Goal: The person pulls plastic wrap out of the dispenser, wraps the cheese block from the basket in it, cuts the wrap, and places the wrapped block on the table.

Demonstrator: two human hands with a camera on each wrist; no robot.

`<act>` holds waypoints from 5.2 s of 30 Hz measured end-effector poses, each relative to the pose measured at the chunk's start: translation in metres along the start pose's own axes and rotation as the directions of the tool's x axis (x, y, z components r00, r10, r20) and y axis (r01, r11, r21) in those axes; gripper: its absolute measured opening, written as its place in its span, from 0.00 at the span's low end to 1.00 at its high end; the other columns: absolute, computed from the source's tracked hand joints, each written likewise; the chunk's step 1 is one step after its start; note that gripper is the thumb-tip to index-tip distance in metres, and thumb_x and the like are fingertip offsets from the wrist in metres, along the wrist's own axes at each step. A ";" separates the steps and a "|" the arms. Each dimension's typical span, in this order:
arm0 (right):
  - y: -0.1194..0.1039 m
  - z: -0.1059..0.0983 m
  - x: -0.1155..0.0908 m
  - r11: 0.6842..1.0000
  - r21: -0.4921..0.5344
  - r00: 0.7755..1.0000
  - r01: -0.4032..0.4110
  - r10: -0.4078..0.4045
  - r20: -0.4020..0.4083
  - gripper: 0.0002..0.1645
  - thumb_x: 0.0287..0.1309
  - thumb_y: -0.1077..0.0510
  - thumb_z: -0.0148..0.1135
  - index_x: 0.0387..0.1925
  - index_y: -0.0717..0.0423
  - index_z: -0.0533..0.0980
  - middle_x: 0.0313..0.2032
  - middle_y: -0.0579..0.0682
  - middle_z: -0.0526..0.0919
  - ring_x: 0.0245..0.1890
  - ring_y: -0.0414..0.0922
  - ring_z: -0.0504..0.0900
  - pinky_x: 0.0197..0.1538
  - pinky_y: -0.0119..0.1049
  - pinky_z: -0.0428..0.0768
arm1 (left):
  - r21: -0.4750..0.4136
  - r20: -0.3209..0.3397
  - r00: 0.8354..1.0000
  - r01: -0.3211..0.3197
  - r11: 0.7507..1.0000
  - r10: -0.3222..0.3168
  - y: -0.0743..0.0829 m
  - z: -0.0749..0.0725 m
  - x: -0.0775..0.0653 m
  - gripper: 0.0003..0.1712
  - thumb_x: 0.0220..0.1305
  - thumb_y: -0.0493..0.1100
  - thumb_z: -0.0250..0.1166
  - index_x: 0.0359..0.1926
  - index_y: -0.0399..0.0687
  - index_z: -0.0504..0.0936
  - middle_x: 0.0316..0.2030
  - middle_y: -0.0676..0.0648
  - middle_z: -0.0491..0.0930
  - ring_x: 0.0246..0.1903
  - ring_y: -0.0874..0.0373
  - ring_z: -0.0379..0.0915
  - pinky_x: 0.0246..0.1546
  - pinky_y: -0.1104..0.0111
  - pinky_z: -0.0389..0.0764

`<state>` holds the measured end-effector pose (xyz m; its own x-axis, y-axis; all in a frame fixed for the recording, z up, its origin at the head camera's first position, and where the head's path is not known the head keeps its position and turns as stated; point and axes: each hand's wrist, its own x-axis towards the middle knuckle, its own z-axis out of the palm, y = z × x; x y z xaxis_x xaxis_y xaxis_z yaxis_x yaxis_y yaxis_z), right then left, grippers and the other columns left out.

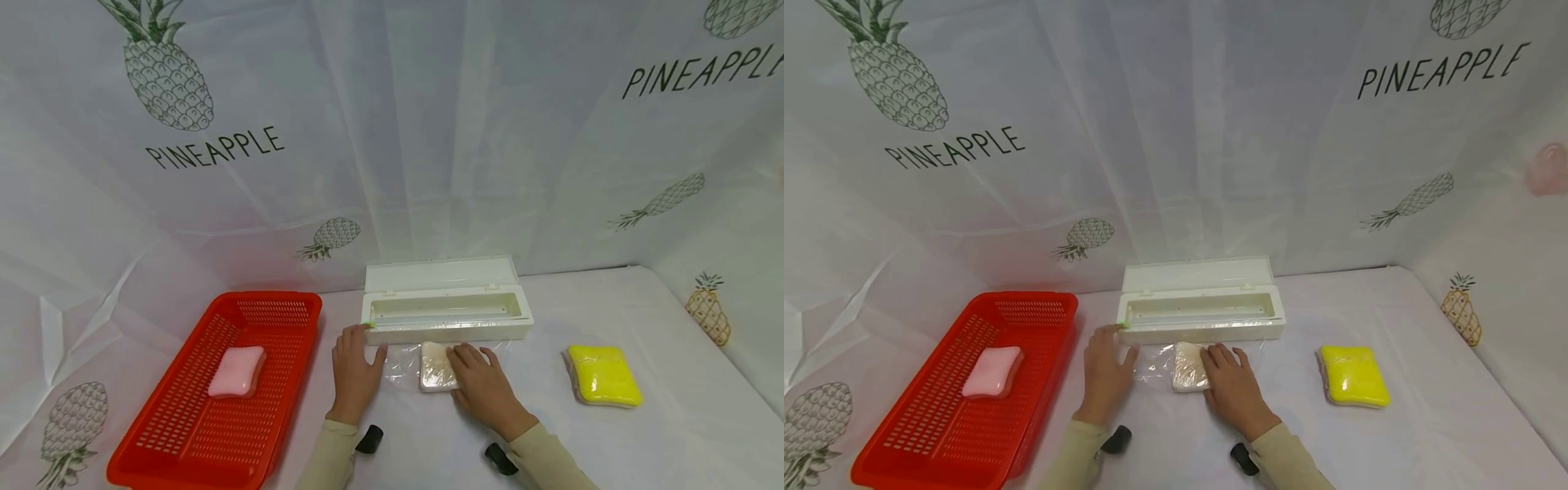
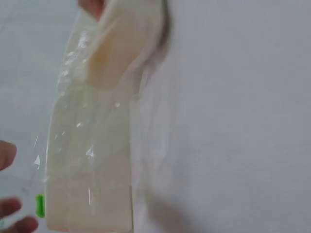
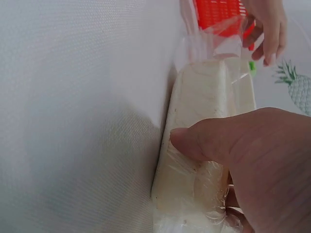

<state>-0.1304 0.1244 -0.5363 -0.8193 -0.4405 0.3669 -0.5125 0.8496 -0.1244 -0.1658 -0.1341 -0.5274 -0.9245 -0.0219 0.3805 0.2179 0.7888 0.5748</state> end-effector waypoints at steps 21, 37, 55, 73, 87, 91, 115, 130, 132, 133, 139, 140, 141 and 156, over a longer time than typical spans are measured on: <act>-0.004 0.004 -0.002 0.996 0.077 0.999 -0.034 0.031 0.042 0.42 0.51 0.58 0.81 0.66 0.68 0.76 0.62 0.61 0.80 0.66 0.60 0.77 0.65 0.59 0.72 | 0.031 0.167 0.983 0.070 0.997 -0.074 -0.039 0.006 0.043 0.52 0.60 0.57 0.79 0.79 0.48 0.67 0.74 0.38 0.65 0.70 0.39 0.62 0.68 0.46 0.62; -0.030 -0.019 0.014 0.990 0.133 0.999 0.048 -0.047 -0.014 0.44 0.42 0.58 0.86 0.63 0.61 0.77 0.65 0.62 0.78 0.66 0.62 0.76 0.65 0.58 0.72 | 0.123 0.145 0.988 0.027 0.992 -0.045 -0.039 0.009 0.045 0.52 0.59 0.61 0.78 0.79 0.51 0.68 0.68 0.38 0.71 0.64 0.40 0.65 0.67 0.47 0.62; -0.076 0.022 0.124 0.972 0.233 0.990 -0.019 0.052 -0.134 0.22 0.61 0.54 0.76 0.55 0.57 0.84 0.53 0.53 0.83 0.53 0.55 0.81 0.58 0.52 0.78 | 0.265 0.035 0.998 -0.052 0.963 0.044 -0.033 0.011 0.042 0.46 0.56 0.55 0.82 0.74 0.51 0.76 0.56 0.39 0.78 0.55 0.40 0.73 0.59 0.45 0.71; -0.070 0.038 0.150 0.976 0.205 0.981 -0.072 0.107 -0.165 0.07 0.61 0.52 0.77 0.35 0.51 0.90 0.41 0.46 0.85 0.46 0.47 0.81 0.52 0.44 0.78 | 0.271 0.019 0.999 -0.038 0.962 0.034 -0.035 0.015 0.044 0.43 0.58 0.53 0.80 0.73 0.52 0.77 0.50 0.39 0.78 0.52 0.42 0.73 0.57 0.46 0.72; -0.049 0.036 0.141 0.987 0.158 0.984 -0.011 0.039 -0.176 0.08 0.62 0.50 0.75 0.35 0.49 0.90 0.39 0.45 0.84 0.43 0.47 0.79 0.51 0.43 0.76 | 0.300 0.064 0.998 -0.014 0.954 -0.006 -0.039 0.017 0.044 0.49 0.56 0.66 0.78 0.76 0.56 0.74 0.48 0.42 0.78 0.50 0.45 0.73 0.55 0.51 0.71; -0.045 0.034 0.141 0.992 0.123 0.986 0.001 0.019 -0.165 0.08 0.62 0.49 0.75 0.36 0.49 0.90 0.40 0.43 0.84 0.44 0.46 0.79 0.51 0.43 0.76 | 0.287 0.069 0.998 -0.007 0.958 -0.013 -0.036 0.016 0.045 0.49 0.56 0.65 0.79 0.75 0.55 0.74 0.47 0.41 0.77 0.50 0.43 0.72 0.55 0.50 0.70; -0.063 0.038 0.154 0.991 0.136 0.992 0.018 0.000 -0.130 0.07 0.65 0.51 0.74 0.37 0.49 0.90 0.40 0.46 0.84 0.45 0.48 0.79 0.52 0.44 0.78 | 0.294 0.047 0.999 -0.018 0.956 0.004 -0.038 0.014 0.044 0.44 0.59 0.55 0.79 0.75 0.54 0.75 0.48 0.40 0.79 0.51 0.42 0.73 0.57 0.47 0.72; -0.051 0.021 0.150 0.995 0.104 0.999 0.004 0.001 -0.051 0.07 0.62 0.54 0.76 0.37 0.52 0.86 0.44 0.46 0.83 0.48 0.48 0.79 0.53 0.43 0.77 | 0.356 0.047 0.999 -0.040 0.934 0.025 -0.039 0.020 0.047 0.50 0.54 0.65 0.81 0.75 0.56 0.75 0.45 0.43 0.78 0.48 0.46 0.72 0.55 0.51 0.73; -0.047 0.020 0.148 0.996 0.088 0.999 0.009 -0.004 -0.050 0.06 0.63 0.53 0.75 0.37 0.51 0.86 0.44 0.45 0.82 0.48 0.47 0.78 0.52 0.42 0.77 | 0.360 0.054 0.998 -0.038 0.932 0.020 -0.037 0.021 0.048 0.51 0.53 0.66 0.81 0.75 0.57 0.75 0.44 0.43 0.78 0.48 0.46 0.72 0.53 0.51 0.72; -0.045 0.020 0.147 0.997 0.080 0.998 0.013 -0.009 -0.054 0.06 0.63 0.53 0.75 0.36 0.50 0.86 0.44 0.45 0.82 0.48 0.47 0.78 0.52 0.42 0.77 | 0.362 0.059 0.998 -0.037 0.931 0.016 -0.036 0.021 0.048 0.51 0.53 0.66 0.81 0.75 0.57 0.75 0.44 0.43 0.78 0.48 0.46 0.72 0.53 0.51 0.72; -0.028 0.018 0.137 0.997 0.050 0.992 0.054 -0.048 -0.118 0.08 0.60 0.53 0.77 0.34 0.50 0.84 0.41 0.44 0.80 0.45 0.47 0.77 0.50 0.42 0.77 | 0.352 0.094 0.996 -0.032 0.935 -0.002 -0.029 0.024 0.049 0.52 0.52 0.66 0.81 0.76 0.56 0.74 0.44 0.43 0.76 0.48 0.45 0.71 0.53 0.51 0.71; -0.024 0.017 0.135 0.997 0.056 0.991 0.056 -0.048 -0.126 0.08 0.60 0.54 0.77 0.33 0.50 0.84 0.40 0.44 0.80 0.45 0.47 0.77 0.50 0.42 0.77 | 0.352 0.096 0.995 -0.031 0.935 -0.004 -0.029 0.024 0.049 0.53 0.52 0.67 0.81 0.76 0.56 0.73 0.44 0.43 0.76 0.48 0.45 0.71 0.53 0.51 0.71; -0.021 0.016 0.132 0.996 0.067 0.990 0.058 -0.049 -0.130 0.07 0.60 0.54 0.77 0.34 0.50 0.84 0.40 0.44 0.80 0.45 0.47 0.77 0.50 0.42 0.77 | 0.355 0.096 0.995 -0.029 0.934 -0.005 -0.029 0.023 0.049 0.53 0.52 0.67 0.80 0.76 0.56 0.73 0.44 0.43 0.76 0.48 0.45 0.71 0.53 0.52 0.71; 0.028 -0.002 0.094 0.987 0.163 0.989 0.004 0.020 -0.148 0.05 0.60 0.57 0.77 0.34 0.53 0.86 0.41 0.46 0.82 0.46 0.49 0.78 0.52 0.46 0.77 | 0.311 0.109 0.993 0.005 0.950 -0.041 -0.035 0.014 0.043 0.54 0.54 0.67 0.80 0.77 0.54 0.71 0.47 0.40 0.77 0.49 0.43 0.70 0.56 0.50 0.70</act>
<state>-0.2209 0.1072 -0.5032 -0.7823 -0.3757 0.4969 -0.5512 0.7891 -0.2711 -0.2176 -0.1539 -0.5410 -0.9611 0.0129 0.2760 0.1054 0.9405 0.3229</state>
